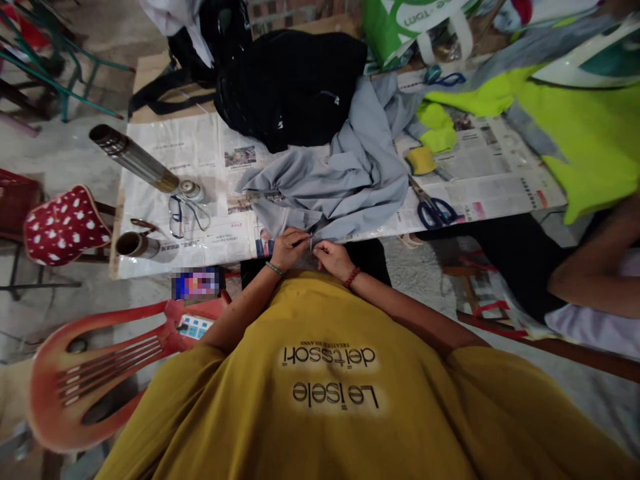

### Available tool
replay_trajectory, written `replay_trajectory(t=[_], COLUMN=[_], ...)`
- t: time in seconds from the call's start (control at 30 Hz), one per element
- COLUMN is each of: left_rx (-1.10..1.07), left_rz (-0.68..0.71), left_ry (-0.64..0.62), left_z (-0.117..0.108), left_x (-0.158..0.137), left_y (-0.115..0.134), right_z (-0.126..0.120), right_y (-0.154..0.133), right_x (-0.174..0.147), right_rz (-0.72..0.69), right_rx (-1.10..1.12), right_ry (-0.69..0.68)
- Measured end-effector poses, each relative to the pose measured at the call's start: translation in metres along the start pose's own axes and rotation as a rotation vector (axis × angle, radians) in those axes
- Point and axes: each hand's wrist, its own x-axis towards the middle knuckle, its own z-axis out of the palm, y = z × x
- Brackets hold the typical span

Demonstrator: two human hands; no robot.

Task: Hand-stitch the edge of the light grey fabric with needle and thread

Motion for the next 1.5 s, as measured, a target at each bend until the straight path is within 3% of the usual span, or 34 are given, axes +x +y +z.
replay_trajectory(t=[0.17, 0.57, 0.67, 0.77, 0.87, 1.0, 1.1, 1.3, 1.5], left_rx=[0.028, 0.011, -0.003, 0.007, 0.006, 0.009, 0.018, 0.015, -0.021], left_rz=[-0.022, -0.037, -0.028, -0.042, -0.052, -0.019, -0.004, -0.034, -0.079], left_ry=[-0.001, -0.042, -0.021, -0.015, -0.004, 0.031, 0.021, 0.007, -0.022], left_z=[0.001, 0.002, 0.003, 0.003, 0.004, 0.006, 0.006, 0.005, 0.001], left_x=[0.000, -0.001, -0.002, -0.003, -0.003, -0.003, -0.003, -0.003, 0.002], left_y=[0.000, -0.003, -0.002, -0.002, -0.003, -0.003, -0.003, -0.005, -0.002], right_z=[0.002, 0.001, -0.016, -0.038, -0.050, -0.043, -0.031, -0.024, -0.019], right_y=[-0.006, -0.009, -0.012, -0.020, -0.034, -0.051, -0.056, -0.049, -0.047], right_x=[0.000, 0.008, 0.001, 0.001, 0.013, 0.035, 0.042, 0.046, 0.058], right_rz=[0.000, -0.059, -0.212, -0.485, -0.601, -0.505, -0.409, -0.361, -0.192], right_rx=[0.060, -0.075, -0.255, -0.436, -0.579, -0.774, -0.784, -0.477, -0.143], right_ry=[-0.033, 0.023, 0.072, 0.293, 0.395, 0.201, 0.076, 0.018, 0.095])
